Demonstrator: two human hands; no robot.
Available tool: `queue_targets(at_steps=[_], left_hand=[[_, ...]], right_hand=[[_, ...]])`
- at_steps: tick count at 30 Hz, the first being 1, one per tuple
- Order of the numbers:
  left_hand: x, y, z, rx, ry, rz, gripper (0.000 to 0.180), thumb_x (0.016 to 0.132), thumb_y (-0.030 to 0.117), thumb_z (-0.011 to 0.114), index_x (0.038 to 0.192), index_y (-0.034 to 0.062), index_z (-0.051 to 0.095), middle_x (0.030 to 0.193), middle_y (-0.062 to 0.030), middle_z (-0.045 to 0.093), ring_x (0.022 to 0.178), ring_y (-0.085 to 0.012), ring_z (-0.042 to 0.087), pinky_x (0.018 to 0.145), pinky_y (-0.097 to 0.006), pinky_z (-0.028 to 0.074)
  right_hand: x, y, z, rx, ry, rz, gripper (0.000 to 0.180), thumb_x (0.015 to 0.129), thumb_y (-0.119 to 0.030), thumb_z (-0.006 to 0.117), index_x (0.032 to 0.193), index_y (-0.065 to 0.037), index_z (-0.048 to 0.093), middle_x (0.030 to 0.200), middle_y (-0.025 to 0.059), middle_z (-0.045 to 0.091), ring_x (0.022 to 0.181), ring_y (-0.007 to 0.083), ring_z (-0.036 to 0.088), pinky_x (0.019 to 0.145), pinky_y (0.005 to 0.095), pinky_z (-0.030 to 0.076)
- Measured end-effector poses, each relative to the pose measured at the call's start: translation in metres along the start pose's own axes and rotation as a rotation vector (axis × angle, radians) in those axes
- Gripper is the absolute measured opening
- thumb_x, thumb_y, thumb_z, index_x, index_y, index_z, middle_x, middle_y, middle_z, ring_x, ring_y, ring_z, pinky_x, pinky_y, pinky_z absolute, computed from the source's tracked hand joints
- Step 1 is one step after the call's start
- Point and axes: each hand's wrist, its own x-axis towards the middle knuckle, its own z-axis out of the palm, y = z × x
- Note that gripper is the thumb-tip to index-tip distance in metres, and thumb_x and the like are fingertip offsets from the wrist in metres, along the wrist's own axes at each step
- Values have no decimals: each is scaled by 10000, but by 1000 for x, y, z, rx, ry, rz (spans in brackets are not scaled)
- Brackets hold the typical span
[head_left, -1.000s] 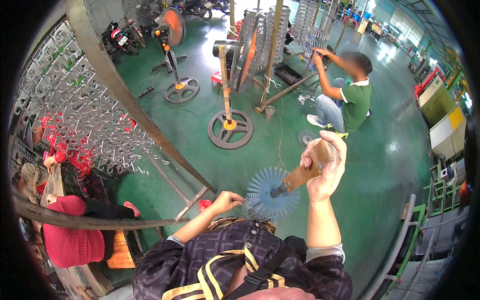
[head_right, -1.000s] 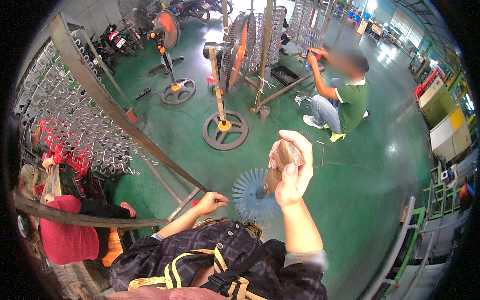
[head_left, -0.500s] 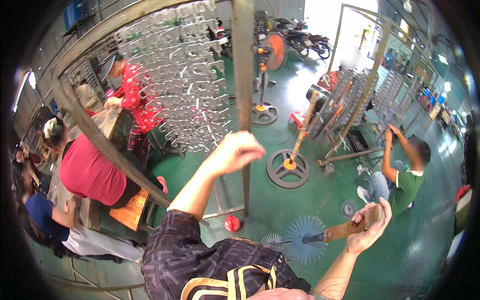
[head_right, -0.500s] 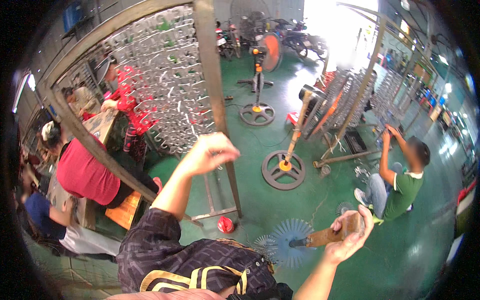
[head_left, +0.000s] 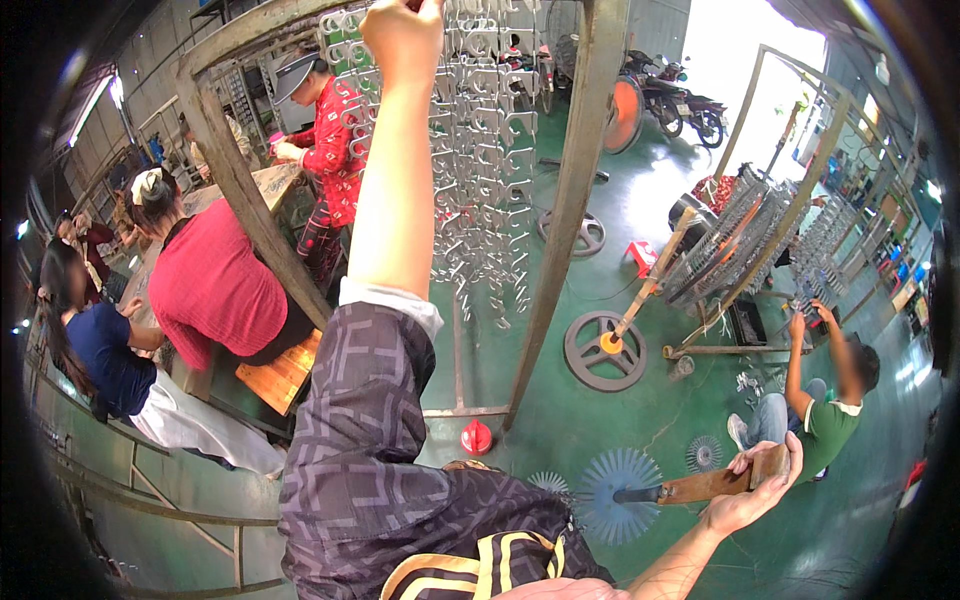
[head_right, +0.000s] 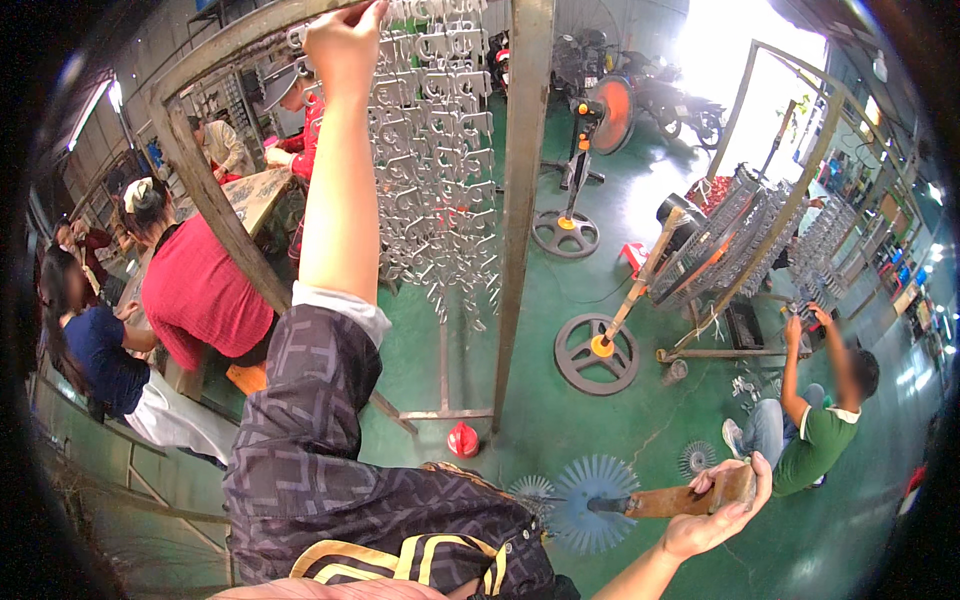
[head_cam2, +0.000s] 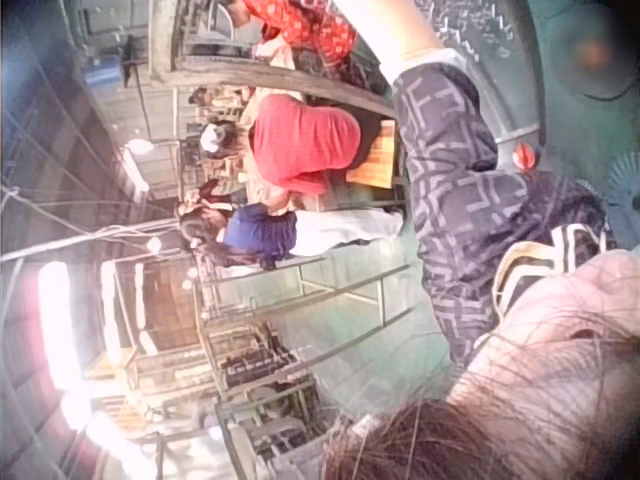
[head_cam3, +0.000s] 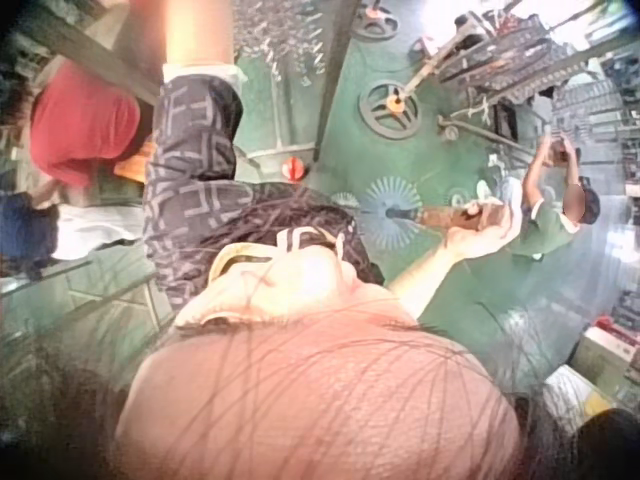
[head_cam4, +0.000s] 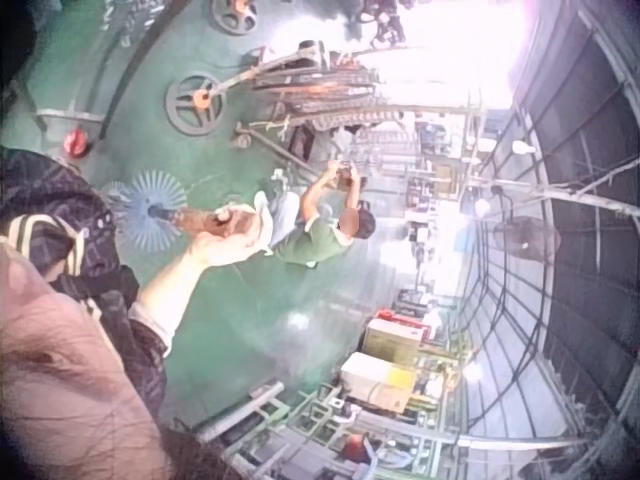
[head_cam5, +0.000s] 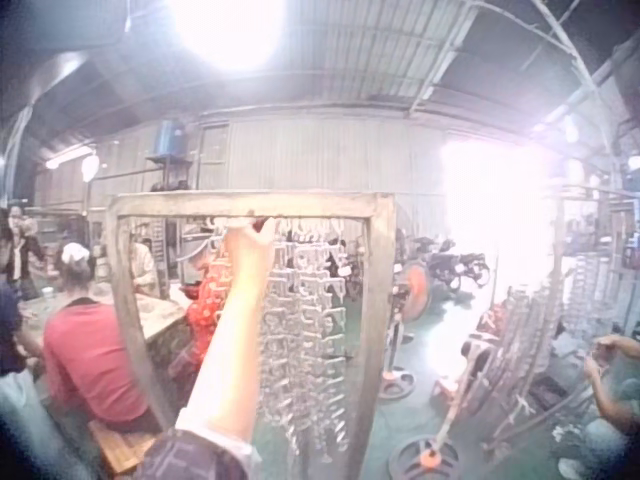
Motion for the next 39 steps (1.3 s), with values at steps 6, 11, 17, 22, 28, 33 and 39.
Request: queue_targets(at_steps=[6,11,17,22,28,33,39], left_hand=[[21,-62,37,595,-103,289,215,682,188,622,573,4,607,589,-152,600,572,-339,584,547,-435,428],[14,-57,61,297,145,515,183,637,151,607,488,59,555,529,-107,568,515,-313,552,523,-438,415],[40,-163,80,264,106,452,271,652,150,598,459,107,413,441,-39,405,409,-237,420,433,-393,360],[22,-37,16,-88,104,205,194,678,172,581,536,55,517,498,-62,510,443,-199,471,448,-348,374],[-5,-22,-5,-565,-163,-274,120,777,84,687,859,-3,674,737,-19,645,595,-60,536,537,-183,402],[-49,6,-28,-727,-312,-349,124,783,75,683,867,-15,663,741,-10,629,611,-44,511,543,-175,382],[-101,23,-58,-791,-498,-505,123,793,90,671,869,-5,648,710,17,591,591,-33,468,539,-180,364]], right_hand=[[0,3,1,29,-29,-25,587,895,-506,372,1194,-2,412,760,84,444,538,110,371,487,218,315],[0,2,-2,-13,6,-32,594,893,-514,372,1194,-3,414,763,84,449,539,109,377,485,218,318],[1,1,0,4,-20,-24,598,889,-522,378,1190,-7,419,770,84,452,540,108,379,471,214,311],[1,2,-2,-3,-22,-47,593,889,-518,378,1186,-7,420,768,84,450,548,108,380,466,212,310],[1,5,-4,3,-35,-67,576,892,-504,373,1181,-8,421,771,85,446,570,109,386,473,211,318],[1,0,-2,-19,-17,-51,581,890,-509,374,1180,-8,422,767,82,440,573,109,389,479,213,328],[1,3,-3,-5,-29,-47,583,889,-511,378,1185,-10,420,760,84,438,570,111,391,481,217,337]])
